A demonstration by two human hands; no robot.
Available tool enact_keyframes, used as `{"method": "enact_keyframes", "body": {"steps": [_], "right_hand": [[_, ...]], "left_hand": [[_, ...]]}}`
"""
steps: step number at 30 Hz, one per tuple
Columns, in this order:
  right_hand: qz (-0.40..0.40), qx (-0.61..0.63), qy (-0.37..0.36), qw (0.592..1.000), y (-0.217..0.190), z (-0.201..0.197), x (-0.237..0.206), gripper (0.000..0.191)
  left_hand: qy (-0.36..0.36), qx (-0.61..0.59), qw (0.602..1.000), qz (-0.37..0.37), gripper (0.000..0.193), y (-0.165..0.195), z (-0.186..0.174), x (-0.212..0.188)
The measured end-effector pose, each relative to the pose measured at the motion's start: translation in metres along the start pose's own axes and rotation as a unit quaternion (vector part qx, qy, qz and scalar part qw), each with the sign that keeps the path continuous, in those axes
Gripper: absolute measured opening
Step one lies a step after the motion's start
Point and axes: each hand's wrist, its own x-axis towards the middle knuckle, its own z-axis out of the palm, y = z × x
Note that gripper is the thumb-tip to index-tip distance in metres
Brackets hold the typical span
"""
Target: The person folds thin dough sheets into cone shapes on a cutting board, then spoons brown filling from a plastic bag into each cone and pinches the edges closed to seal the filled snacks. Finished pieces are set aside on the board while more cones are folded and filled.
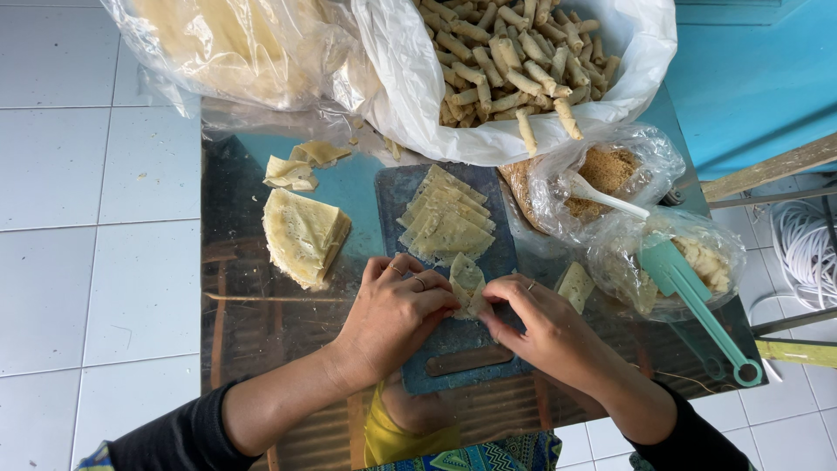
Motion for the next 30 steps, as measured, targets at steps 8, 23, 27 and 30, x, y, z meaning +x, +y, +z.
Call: {"method": "enact_keyframes", "body": {"steps": [8, 23, 27, 30], "right_hand": [[0.029, -0.013, 0.002, 0.999, -0.001, -0.001, -0.004, 0.032], [-0.009, -0.045, -0.016, 0.999, -0.002, 0.003, -0.005, 0.027], [-0.027, -0.067, -0.034, 0.997, -0.003, 0.006, -0.002, 0.029], [-0.047, -0.081, -0.031, 0.995, -0.003, 0.01, -0.001, 0.034]], "left_hand": [[-0.005, 0.003, 1.0, -0.001, 0.012, 0.0, -0.003, 0.001], [0.001, 0.0, 1.0, -0.001, 0.013, 0.001, -0.001, 0.001], [0.009, -0.001, 1.0, 0.003, 0.015, 0.001, -0.003, 0.001], [0.003, -0.009, 1.0, -0.01, 0.013, 0.001, -0.003, 0.002]]}}
